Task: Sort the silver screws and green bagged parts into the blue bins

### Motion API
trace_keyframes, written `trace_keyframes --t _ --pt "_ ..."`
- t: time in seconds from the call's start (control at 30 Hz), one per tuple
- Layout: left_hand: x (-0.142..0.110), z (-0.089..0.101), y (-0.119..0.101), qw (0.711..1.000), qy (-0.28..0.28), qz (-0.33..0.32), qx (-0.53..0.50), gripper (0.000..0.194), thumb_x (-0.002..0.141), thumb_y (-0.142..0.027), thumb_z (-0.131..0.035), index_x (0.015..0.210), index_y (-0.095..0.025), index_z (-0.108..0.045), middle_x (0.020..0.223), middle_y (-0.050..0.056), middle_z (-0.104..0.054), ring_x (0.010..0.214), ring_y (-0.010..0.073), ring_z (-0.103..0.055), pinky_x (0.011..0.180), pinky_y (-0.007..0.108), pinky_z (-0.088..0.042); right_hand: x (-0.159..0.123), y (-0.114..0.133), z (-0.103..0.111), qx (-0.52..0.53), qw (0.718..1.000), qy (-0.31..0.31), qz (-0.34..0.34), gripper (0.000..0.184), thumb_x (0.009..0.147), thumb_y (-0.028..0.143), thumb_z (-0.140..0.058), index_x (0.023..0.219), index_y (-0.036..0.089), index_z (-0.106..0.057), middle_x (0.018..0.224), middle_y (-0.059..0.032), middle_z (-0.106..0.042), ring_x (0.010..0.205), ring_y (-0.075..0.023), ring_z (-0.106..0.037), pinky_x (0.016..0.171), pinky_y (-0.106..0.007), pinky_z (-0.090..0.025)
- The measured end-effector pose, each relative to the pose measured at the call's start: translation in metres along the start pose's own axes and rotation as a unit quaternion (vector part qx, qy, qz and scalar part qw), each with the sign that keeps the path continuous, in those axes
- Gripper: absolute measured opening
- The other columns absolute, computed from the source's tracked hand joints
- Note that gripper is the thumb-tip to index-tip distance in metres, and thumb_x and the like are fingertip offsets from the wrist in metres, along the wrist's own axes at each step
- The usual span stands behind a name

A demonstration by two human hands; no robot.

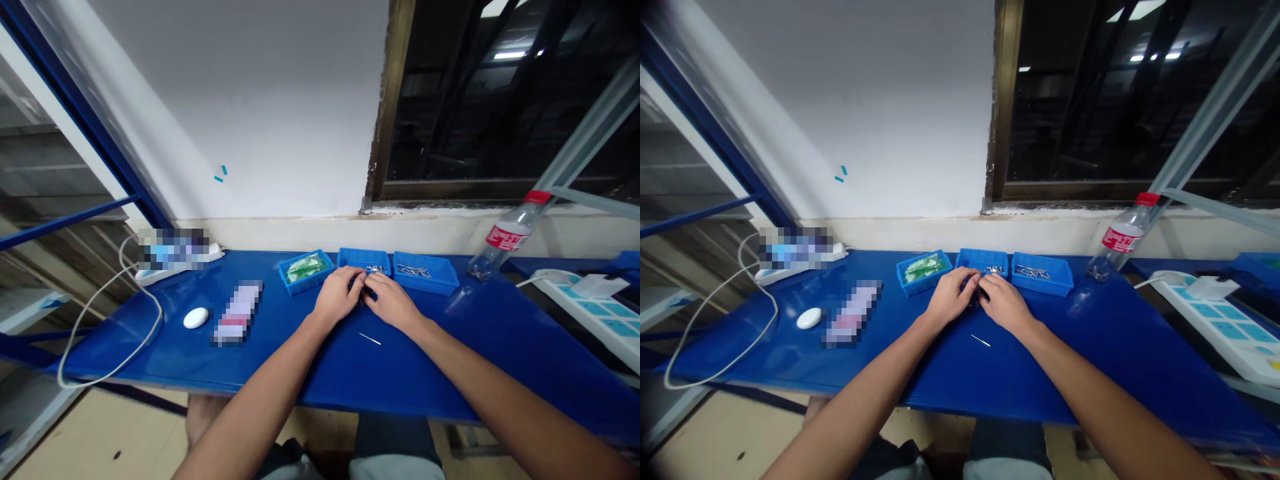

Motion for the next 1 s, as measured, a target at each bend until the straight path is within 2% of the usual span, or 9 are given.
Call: trace_keyframes --t 0.17,0.33,0.47,0.57,0.67,0.77,0.9,1.0 --pt "-0.003 -0.003 -0.002 0.998 0.018 -0.036 0.055 0.030 0.109 -0.028 -0.043 0.119 -0.019 -0.070 0.110 0.009 -0.075 0.106 0.0231 -0.068 0.103 0.037 -0.051 0.000 0.000 -0.001 0.000 1.000 0.000 0.005 0.020 0.092 0.007 -0.055 0.100 0.022 -0.063 0.099 -0.0087 -0.070 0.102 -0.0276 -0.065 0.091 -0.042 -0.055" --pt "-0.002 -0.001 0.002 0.999 0.010 -0.022 0.038 0.030 0.108 -0.028 -0.044 0.119 -0.018 -0.070 0.110 0.009 -0.075 0.105 0.0223 -0.069 0.103 0.036 -0.050 0.001 0.002 0.008 0.009 1.000 -0.022 -0.010 0.017 0.090 0.007 -0.055 0.093 0.023 -0.059 0.094 -0.0064 -0.067 0.090 -0.0244 -0.065 0.082 -0.037 -0.054" --pt "0.000 0.002 0.002 1.000 0.004 -0.006 0.017 0.029 0.108 -0.028 -0.045 0.116 -0.019 -0.072 0.112 0.009 -0.077 0.104 0.0220 -0.071 0.099 0.033 -0.052 0.001 -0.001 0.019 0.068 0.995 -0.058 -0.053 0.018 0.086 0.009 -0.056 0.095 0.024 -0.059 0.090 -0.0023 -0.064 0.074 -0.0185 -0.062 0.072 -0.033 -0.053" --pt "0.001 0.001 0.002 1.000 0.014 0.010 0.006 0.031 0.108 -0.031 -0.046 0.119 -0.020 -0.072 0.115 0.008 -0.078 0.101 0.0215 -0.073 0.092 0.030 -0.054 0.001 -0.006 0.026 0.141 0.981 -0.099 -0.085 0.017 0.085 0.012 -0.058 0.097 0.023 -0.059 0.090 -0.0018 -0.063 0.070 -0.0166 -0.061 0.068 -0.031 -0.054" --pt "0.000 -0.003 0.002 0.999 0.044 0.028 0.005 0.034 0.107 -0.037 -0.047 0.121 -0.020 -0.073 0.108 0.007 -0.080 0.090 0.0209 -0.074 0.080 0.028 -0.054 -0.002 -0.012 0.032 0.200 0.964 -0.136 -0.111 0.012 0.086 0.016 -0.059 0.096 0.023 -0.059 0.092 -0.0027 -0.063 0.073 -0.0169 -0.065 0.070 -0.032 -0.058" --pt "-0.002 -0.008 -0.002 0.996 0.078 0.031 0.001 0.037 0.108 -0.040 -0.046 0.116 -0.020 -0.076 0.100 0.006 -0.081 0.080 0.0201 -0.074 0.073 0.026 -0.052 -0.003 -0.013 0.034 0.225 0.956 -0.144 -0.120 0.011 0.086 0.019 -0.062 0.095 0.023 -0.059 0.095 -0.0038 -0.064 0.077 -0.0178 -0.068 0.075 -0.034 -0.061" --pt "-0.001 -0.009 -0.007 0.995 0.086 0.032 -0.037 0.038 0.108 -0.036 -0.045 0.118 -0.019 -0.077 0.102 0.006 -0.082 0.083 0.0197 -0.075 0.076 0.025 -0.053 -0.004 -0.013 0.039 0.214 0.957 -0.152 -0.119 0.006 0.087 0.022 -0.063 0.091 0.024 -0.060 0.094 -0.0039 -0.064 0.080 -0.0196 -0.069 0.078 -0.037 -0.061" --pt "0.000 -0.009 -0.002 0.993 0.061 0.056 -0.088 0.033 0.105 -0.032 -0.050 0.121 -0.020 -0.076 0.110 0.005 -0.082 0.090 0.0199 -0.076 0.082 0.026 -0.056 -0.005 -0.016 0.042 0.198 0.958 -0.162 -0.128 0.004 0.087 0.024 -0.065 0.089 0.024 -0.061 0.092 -0.0038 -0.066 0.081 -0.0209 -0.069 0.080 -0.039 -0.060"
Point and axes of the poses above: each hand's wrist, its own x-axis towards the middle knuckle, its own z-axis out of the back of the hand, y = z × x, the point moved 8 cm from there along x, towards the middle knuckle
